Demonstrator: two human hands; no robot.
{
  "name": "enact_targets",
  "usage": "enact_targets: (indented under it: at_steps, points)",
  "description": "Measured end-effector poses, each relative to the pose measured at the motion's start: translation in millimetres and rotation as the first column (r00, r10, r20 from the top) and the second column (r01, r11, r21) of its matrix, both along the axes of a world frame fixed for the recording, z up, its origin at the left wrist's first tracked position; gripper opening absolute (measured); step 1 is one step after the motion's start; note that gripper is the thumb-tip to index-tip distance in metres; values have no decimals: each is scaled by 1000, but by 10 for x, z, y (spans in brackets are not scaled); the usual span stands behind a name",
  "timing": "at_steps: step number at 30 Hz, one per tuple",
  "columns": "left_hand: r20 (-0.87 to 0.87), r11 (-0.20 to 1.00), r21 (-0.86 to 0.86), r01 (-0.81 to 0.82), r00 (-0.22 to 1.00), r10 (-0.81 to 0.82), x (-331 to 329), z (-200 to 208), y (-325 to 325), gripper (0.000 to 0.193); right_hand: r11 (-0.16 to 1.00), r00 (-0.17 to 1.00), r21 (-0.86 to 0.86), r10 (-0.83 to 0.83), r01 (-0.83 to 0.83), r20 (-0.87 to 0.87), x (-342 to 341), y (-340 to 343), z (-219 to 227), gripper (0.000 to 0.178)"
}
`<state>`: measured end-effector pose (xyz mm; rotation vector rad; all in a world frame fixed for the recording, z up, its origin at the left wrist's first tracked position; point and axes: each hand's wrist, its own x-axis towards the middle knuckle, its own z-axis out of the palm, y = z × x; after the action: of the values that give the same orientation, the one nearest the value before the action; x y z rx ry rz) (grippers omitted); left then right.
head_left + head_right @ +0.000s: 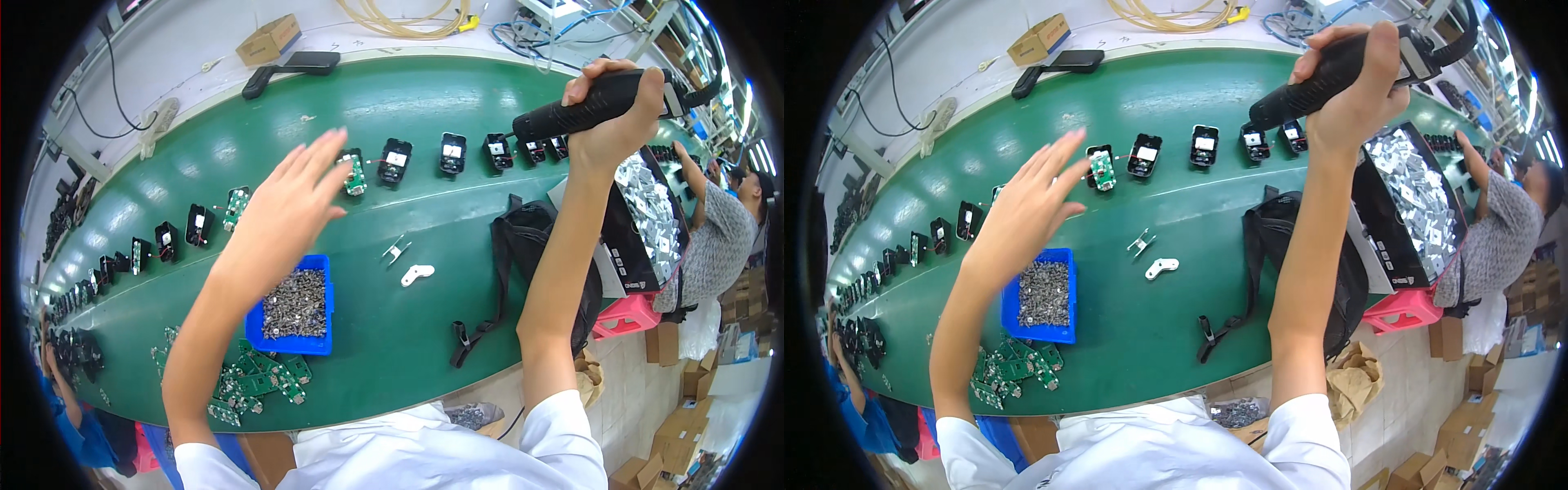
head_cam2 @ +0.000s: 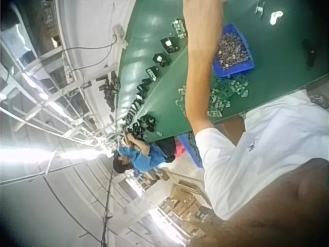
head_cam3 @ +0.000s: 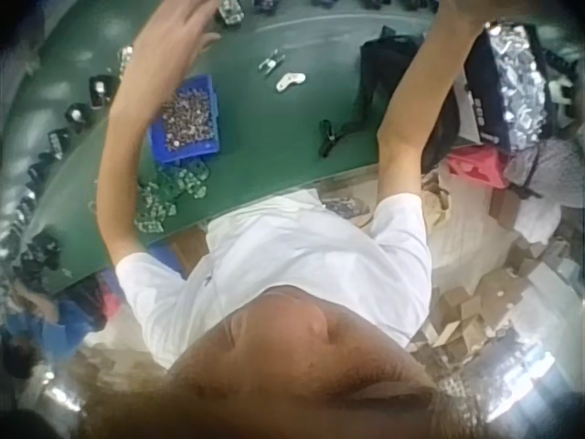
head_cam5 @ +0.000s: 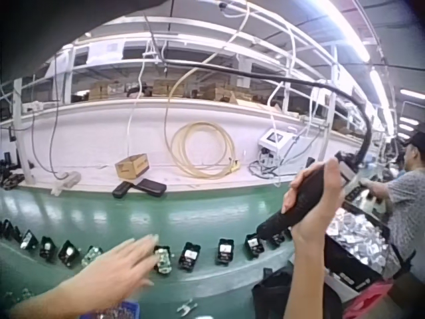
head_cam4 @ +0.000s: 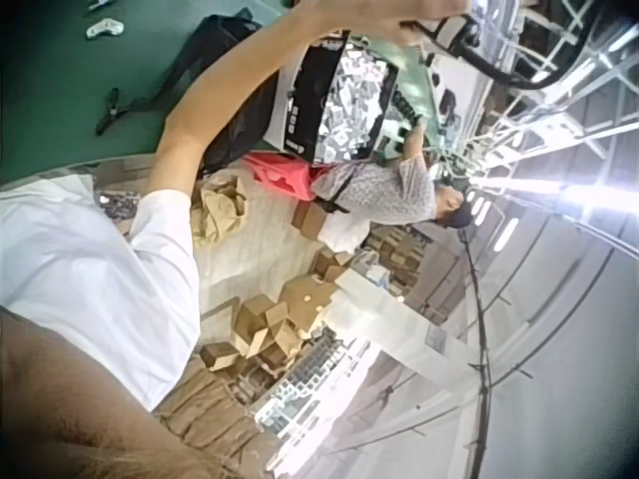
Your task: Assembling electronic components by placing circuit boards into plastic casings and securing them with an electric screwdriver.
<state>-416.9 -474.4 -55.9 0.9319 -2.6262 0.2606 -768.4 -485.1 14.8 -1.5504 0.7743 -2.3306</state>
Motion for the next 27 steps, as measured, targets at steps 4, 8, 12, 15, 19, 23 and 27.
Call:
enact_targets:
  at_steps: [4,8,12,15,19,23,27]
  points:
    - [225,990,119,-69,974,41,184,305,787,21,984,981,8,178,-179,78,-124,63,49,56]
    - [271,957,252,-142,960,71,388,32,1024,14,755,743,26,651,-655,-156,44,382,281,40]
    - [125,941,304,-147,986,113,518,-333,1023,14,670,668,18,741,-742,-65,395,663,438,35]
    - [-67,945,307,-114,988,141,533,-327,1047,11,562,555,-19,811,-827,-184,476,834,524,36]
    - [-333,924,372,-86,917,220,489,-314,1108,11,505,499,-15,849,-863,-175,632,912,484,35]
    - [-564,863,505,-23,748,350,410,-377,1230,14,436,436,-19,898,-900,-61,1700,916,166,30]
    - [-758,735,604,308,508,409,165,-352,1366,18,434,434,21,901,-901,12,1221,997,303,27]
